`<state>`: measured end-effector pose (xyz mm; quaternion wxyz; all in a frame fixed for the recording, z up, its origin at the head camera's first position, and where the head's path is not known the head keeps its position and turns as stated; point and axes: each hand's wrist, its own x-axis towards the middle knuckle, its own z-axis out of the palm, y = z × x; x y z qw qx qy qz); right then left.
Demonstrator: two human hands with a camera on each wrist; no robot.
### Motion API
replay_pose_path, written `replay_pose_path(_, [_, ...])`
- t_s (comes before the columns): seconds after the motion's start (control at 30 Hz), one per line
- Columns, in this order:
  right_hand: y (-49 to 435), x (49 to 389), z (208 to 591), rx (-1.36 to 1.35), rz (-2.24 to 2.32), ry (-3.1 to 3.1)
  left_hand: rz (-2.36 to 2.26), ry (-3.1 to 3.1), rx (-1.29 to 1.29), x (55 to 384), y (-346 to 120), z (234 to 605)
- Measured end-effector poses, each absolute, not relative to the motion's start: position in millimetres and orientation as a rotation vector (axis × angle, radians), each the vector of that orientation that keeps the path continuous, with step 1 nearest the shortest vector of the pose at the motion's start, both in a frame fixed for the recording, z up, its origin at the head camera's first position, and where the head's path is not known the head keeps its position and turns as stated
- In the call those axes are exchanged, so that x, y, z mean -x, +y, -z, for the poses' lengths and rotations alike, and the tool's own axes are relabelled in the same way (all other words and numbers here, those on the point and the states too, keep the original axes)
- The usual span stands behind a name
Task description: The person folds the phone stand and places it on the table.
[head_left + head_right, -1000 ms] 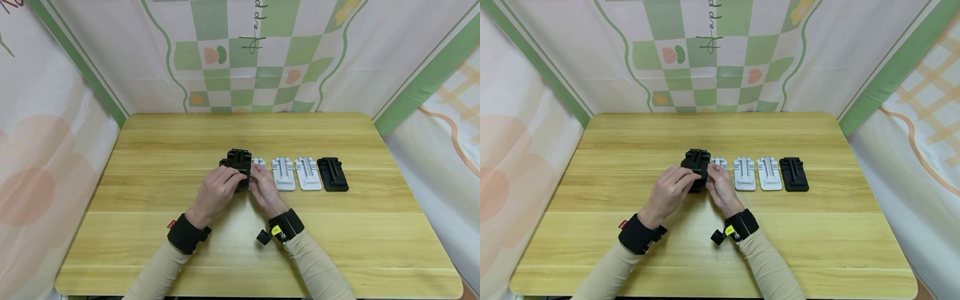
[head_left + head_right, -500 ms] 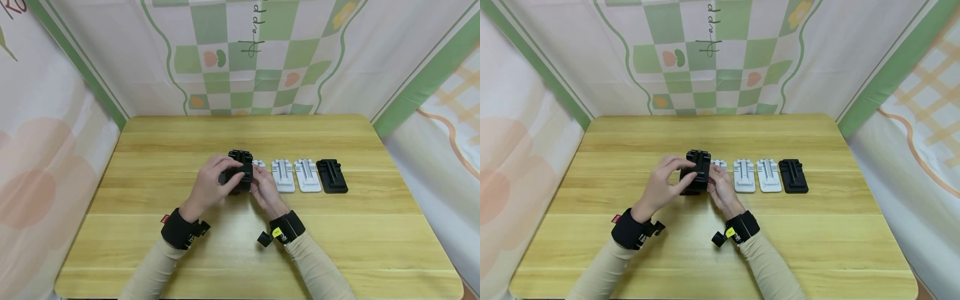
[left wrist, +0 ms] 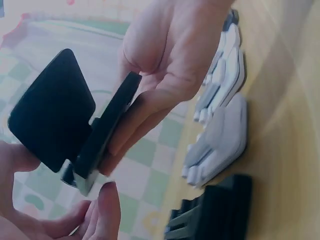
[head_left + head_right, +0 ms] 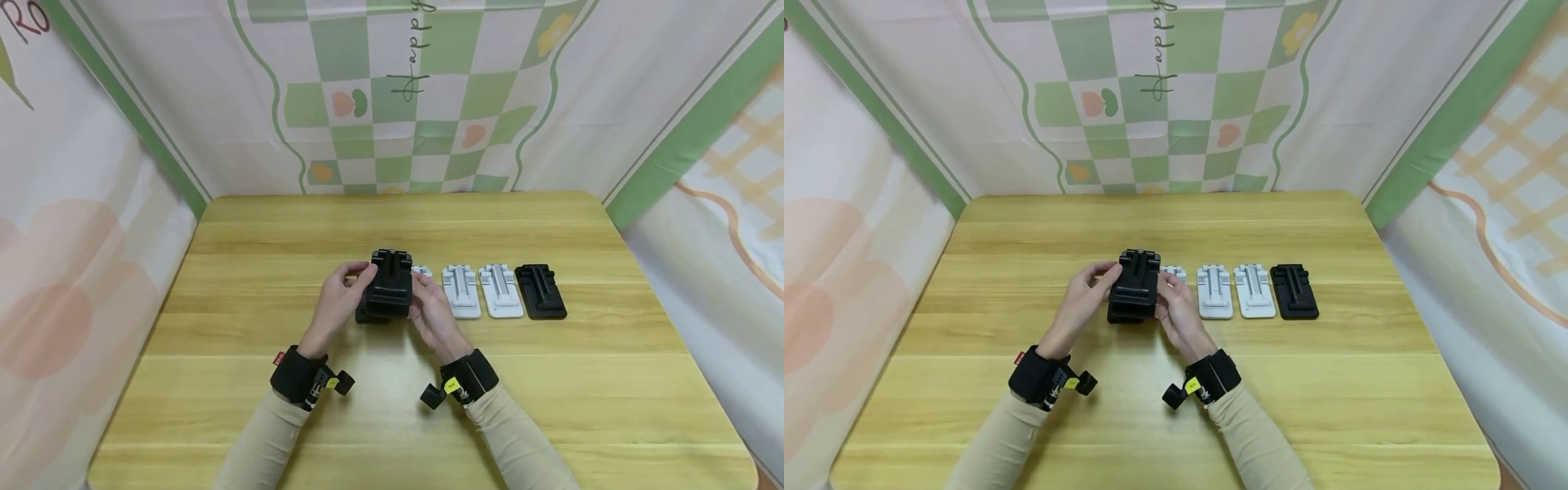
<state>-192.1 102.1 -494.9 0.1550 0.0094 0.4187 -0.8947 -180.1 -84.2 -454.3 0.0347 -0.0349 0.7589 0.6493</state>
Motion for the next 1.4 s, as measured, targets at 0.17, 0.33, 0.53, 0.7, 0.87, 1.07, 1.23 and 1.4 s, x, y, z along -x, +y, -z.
replay_pose_path(0.17, [103,190,499,-0.003,2.542,1.233,-2.032,2.08,0.206,182,-87,464])
replay_pose_path(0.33, [103,188,504,0.003,2.527,1.25,-2.073,1.962,0.242,182,-88,470])
replay_pose_path(0.53, [103,189,506,-0.011,2.513,1.263,-2.101,1.927,0.257,182,-89,475])
replay_pose_path(0.7, [104,190,506,-0.014,2.511,1.261,-2.123,1.921,0.262,182,-89,476])
replay_pose_path(0.87, [105,191,504,0.045,2.485,1.303,-2.131,1.925,0.283,182,-89,476])
replay_pose_path(1.07, [104,191,500,-0.007,2.433,1.387,-2.125,1.95,0.273,182,-89,478])
replay_pose_path(1.23, [105,191,499,-0.035,2.396,1.435,-2.117,1.985,0.258,182,-90,479])
replay_pose_path(1.4, [105,193,498,-0.021,2.396,1.44,-2.144,2.013,0.252,182,-90,480])
